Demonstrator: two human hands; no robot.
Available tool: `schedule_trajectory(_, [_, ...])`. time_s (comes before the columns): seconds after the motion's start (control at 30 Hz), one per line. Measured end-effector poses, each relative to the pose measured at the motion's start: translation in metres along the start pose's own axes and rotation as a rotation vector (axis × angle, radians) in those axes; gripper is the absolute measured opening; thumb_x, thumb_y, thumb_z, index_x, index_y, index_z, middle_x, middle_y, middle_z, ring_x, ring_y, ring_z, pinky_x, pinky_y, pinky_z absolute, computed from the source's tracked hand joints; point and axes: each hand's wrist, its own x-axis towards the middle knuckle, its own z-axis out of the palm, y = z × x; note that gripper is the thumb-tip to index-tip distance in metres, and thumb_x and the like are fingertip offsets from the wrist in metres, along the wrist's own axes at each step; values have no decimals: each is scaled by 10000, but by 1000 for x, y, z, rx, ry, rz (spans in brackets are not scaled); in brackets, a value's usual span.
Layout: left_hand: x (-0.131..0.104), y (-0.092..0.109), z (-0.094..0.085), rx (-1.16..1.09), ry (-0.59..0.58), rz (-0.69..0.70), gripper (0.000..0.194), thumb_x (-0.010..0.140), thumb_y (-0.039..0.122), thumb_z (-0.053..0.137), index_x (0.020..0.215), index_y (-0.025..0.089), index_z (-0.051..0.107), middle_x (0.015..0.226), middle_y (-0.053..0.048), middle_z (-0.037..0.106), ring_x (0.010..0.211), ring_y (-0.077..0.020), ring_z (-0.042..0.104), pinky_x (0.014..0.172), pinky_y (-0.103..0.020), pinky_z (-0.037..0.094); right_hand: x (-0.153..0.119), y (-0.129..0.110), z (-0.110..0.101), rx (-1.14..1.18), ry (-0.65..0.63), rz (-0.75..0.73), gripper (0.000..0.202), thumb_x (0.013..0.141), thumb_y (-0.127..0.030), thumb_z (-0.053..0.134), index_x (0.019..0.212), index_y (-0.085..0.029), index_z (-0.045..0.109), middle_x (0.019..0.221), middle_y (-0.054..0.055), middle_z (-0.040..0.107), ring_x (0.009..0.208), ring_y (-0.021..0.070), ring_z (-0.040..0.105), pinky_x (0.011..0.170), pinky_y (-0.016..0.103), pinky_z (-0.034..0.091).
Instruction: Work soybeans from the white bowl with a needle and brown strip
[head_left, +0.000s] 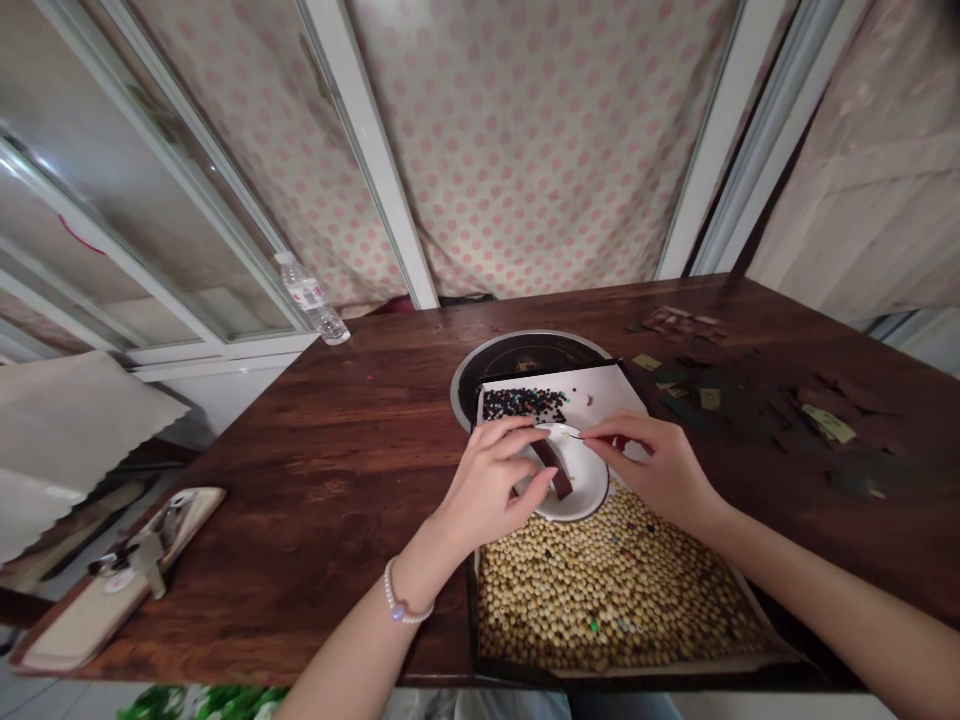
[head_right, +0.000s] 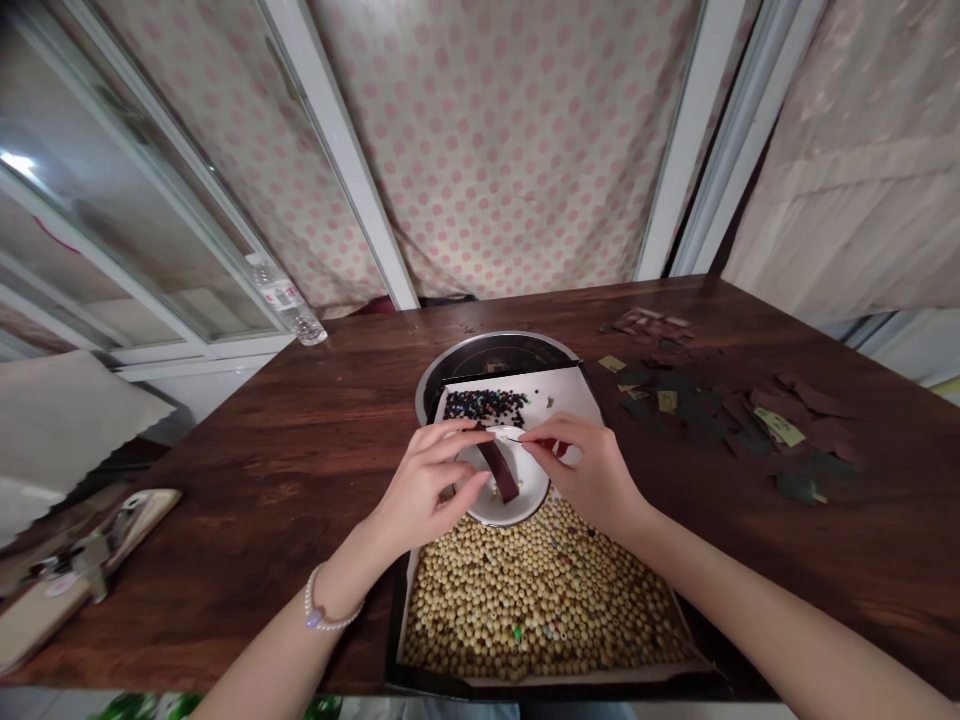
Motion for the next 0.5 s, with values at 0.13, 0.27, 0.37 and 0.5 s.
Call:
schedule_trajectory(0.13, [0, -3, -3, 96, -145, 91, 208, 881, 221, 503, 850, 183, 705, 1114, -60, 693, 1118, -244, 559, 958, -441, 385, -1, 0, 1, 11, -18, -16, 109, 830, -222, 603, 835, -185, 706, 753, 46, 676, 655, 154, 603, 530, 264, 471])
schedule_trajectory(0.27, [0, -9, -2, 102, -136, 110, 220, 882, 206, 504, 1016, 179, 677, 1125, -52, 692, 1107, -225, 580, 965, -421, 400, -2, 0, 1, 22, -24, -39, 110, 826, -211, 596, 839, -185, 703, 745, 42, 671, 626, 143, 585, 530, 265, 478])
schedule_trajectory(0.37, [0, -14, -3, 91, -123, 134, 224, 894, 180, 495, 1043, 200, 662, 1120, -39, 695, 1073, -203, 606, 939, -400, 432, -2, -1, 2, 26, -21, -44, 118, 829, -214, 586, 842, -188, 701, 748, 43, 670, 636, 147, 594, 525, 264, 481])
schedule_trajectory(0.5, [-2, -20, -7, 107, -128, 164, 219, 879, 116, 509, 997, 207, 669, 1047, -45, 716, 925, -192, 665, 818, -369, 501, -3, 0, 2, 20, -22, -54, 122, 827, -220, 586, 848, -193, 703, 769, 46, 678, 638, 147, 598, 520, 262, 487])
